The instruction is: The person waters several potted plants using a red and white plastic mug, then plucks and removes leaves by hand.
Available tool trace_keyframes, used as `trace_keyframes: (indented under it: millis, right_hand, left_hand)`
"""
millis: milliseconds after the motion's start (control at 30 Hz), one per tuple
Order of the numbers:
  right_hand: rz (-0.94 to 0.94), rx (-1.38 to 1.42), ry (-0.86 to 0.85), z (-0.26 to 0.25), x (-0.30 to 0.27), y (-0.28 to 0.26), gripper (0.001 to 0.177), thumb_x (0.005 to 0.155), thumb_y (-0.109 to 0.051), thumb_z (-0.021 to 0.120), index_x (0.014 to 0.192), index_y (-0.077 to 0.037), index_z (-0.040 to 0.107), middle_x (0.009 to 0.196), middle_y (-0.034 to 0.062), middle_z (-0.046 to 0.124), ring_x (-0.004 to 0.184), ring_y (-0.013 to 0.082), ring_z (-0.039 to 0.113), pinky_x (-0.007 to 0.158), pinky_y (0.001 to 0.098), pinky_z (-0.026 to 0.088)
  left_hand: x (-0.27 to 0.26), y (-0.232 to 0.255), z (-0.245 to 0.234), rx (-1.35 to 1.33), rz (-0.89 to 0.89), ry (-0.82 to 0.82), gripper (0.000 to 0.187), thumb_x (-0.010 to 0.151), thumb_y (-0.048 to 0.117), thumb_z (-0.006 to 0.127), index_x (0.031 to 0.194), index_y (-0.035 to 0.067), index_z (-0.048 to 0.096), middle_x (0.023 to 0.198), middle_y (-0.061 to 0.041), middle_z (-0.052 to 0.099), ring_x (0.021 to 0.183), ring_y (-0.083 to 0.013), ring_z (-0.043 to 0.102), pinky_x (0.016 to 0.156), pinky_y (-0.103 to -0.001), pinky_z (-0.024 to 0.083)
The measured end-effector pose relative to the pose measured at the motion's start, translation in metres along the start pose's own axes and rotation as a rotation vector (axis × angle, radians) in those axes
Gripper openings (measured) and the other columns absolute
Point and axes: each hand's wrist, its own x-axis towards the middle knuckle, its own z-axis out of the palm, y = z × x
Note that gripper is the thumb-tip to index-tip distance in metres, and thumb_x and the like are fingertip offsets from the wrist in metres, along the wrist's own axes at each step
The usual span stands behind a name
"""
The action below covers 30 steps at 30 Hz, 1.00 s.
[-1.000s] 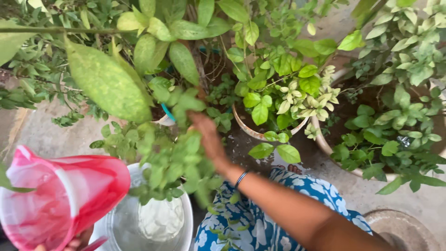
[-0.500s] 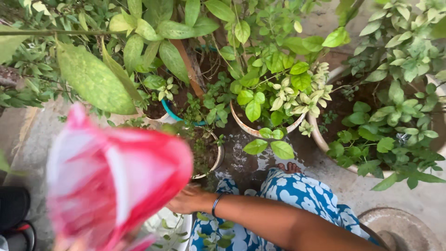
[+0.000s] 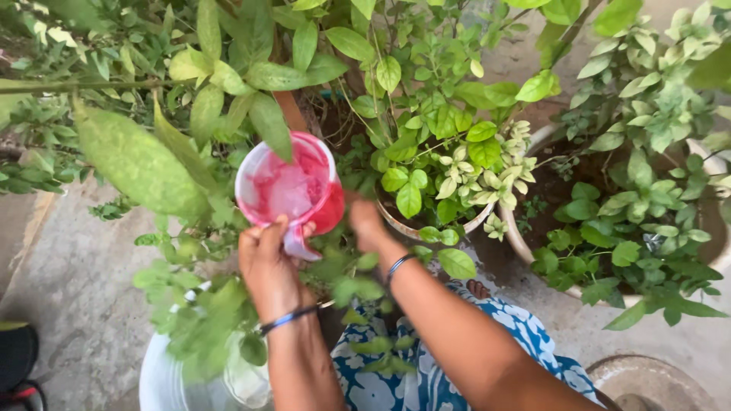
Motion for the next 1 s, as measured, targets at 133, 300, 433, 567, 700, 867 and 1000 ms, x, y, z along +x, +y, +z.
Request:
trace_keyframes:
  millis: [133, 300, 433, 567, 700, 867, 1000]
  right_hand:
    - [-0.342, 0.176, -0.081, -0.025, 0.013, -0.026, 0.047, 0.102, -0.022, 0.043, 0.145, -0.005, 0.056, 0.148, 0.0156, 0.06, 0.14, 0.0266, 0.053, 0.117, 0.0316, 0.035]
    - [-0.683, -0.181, 0.057, -0.009, -0.001, -0.028, 0.049, 0.102, -0.024, 0.046, 0.146, -0.004, 0.054, 0.153, 0.014, 0.054, 0.143, 0.0245, 0.048, 0.12, 0.0308, 0.033]
    - [-0.383, 0.212, 0.036, -0.002, -0.026, -0.042, 0.048, 0.108, -0.032, 0.04, 0.145, -0.005, 0.053, 0.148, 0.0103, 0.058, 0.138, 0.0219, 0.051, 0.116, 0.0321, 0.034]
    - [-0.492, 0.067, 0.021, 0.001, -0.037, -0.054, 0.05, 0.109, -0.035, 0.037, 0.148, -0.007, 0.049, 0.148, 0.0087, 0.057, 0.138, 0.0205, 0.049, 0.116, 0.0316, 0.034]
    - [-0.439, 0.061, -0.053, 0.002, -0.037, -0.055, 0.054, 0.11, -0.038, 0.033, 0.156, -0.009, 0.038, 0.158, 0.0057, 0.045, 0.147, 0.0183, 0.038, 0.12, 0.0308, 0.028]
    - [-0.606, 0.101, -0.247, -0.007, -0.043, -0.06, 0.071, 0.106, -0.04, 0.045, 0.164, -0.004, 0.026, 0.171, 0.0099, 0.028, 0.158, 0.0206, 0.022, 0.128, 0.0334, 0.015]
    - [-0.642, -0.282, -0.219, -0.012, -0.057, -0.069, 0.12, 0.083, -0.048, 0.078, 0.165, -0.003, 0.003, 0.169, 0.0207, 0.022, 0.157, 0.0302, 0.022, 0.126, 0.0393, 0.02]
  left_hand:
    - [0.049, -0.047, -0.014, 0.009, 0.112, -0.077, 0.016, 0.092, 0.004, 0.069, 0.092, 0.002, 0.053, 0.084, -0.011, 0.068, 0.07, -0.0229, 0.07, 0.064, -0.034, 0.06]
    - [0.081, -0.086, -0.027, 0.071, 0.077, -0.117, 0.017, 0.093, 0.007, 0.071, 0.093, 0.002, 0.054, 0.08, -0.01, 0.066, 0.064, -0.0234, 0.071, 0.058, -0.032, 0.056]
    - [0.091, -0.097, -0.031, 0.204, 0.001, -0.076, 0.017, 0.095, 0.011, 0.072, 0.099, 0.002, 0.057, 0.082, -0.012, 0.07, 0.068, -0.0219, 0.073, 0.057, -0.03, 0.053]
    - [0.096, -0.101, -0.025, -0.006, 0.14, -0.188, 0.025, 0.095, 0.004, 0.074, 0.114, -0.003, 0.059, 0.097, -0.011, 0.062, 0.072, -0.0208, 0.069, 0.065, -0.038, 0.064]
    - [0.096, -0.096, -0.028, 0.145, -0.001, -0.128, 0.031, 0.092, 0.008, 0.07, 0.121, 0.002, 0.061, 0.105, -0.015, 0.071, 0.073, -0.0215, 0.074, 0.061, -0.03, 0.06]
    - [0.118, -0.101, -0.038, 0.211, -0.077, -0.139, 0.021, 0.099, 0.011, 0.066, 0.113, -0.001, 0.059, 0.09, -0.018, 0.069, 0.07, -0.0235, 0.071, 0.052, -0.033, 0.052]
    - [0.125, -0.107, -0.048, 0.053, -0.038, -0.257, 0.018, 0.098, 0.006, 0.069, 0.113, -0.003, 0.062, 0.093, -0.012, 0.069, 0.073, -0.0198, 0.07, 0.065, -0.031, 0.059]
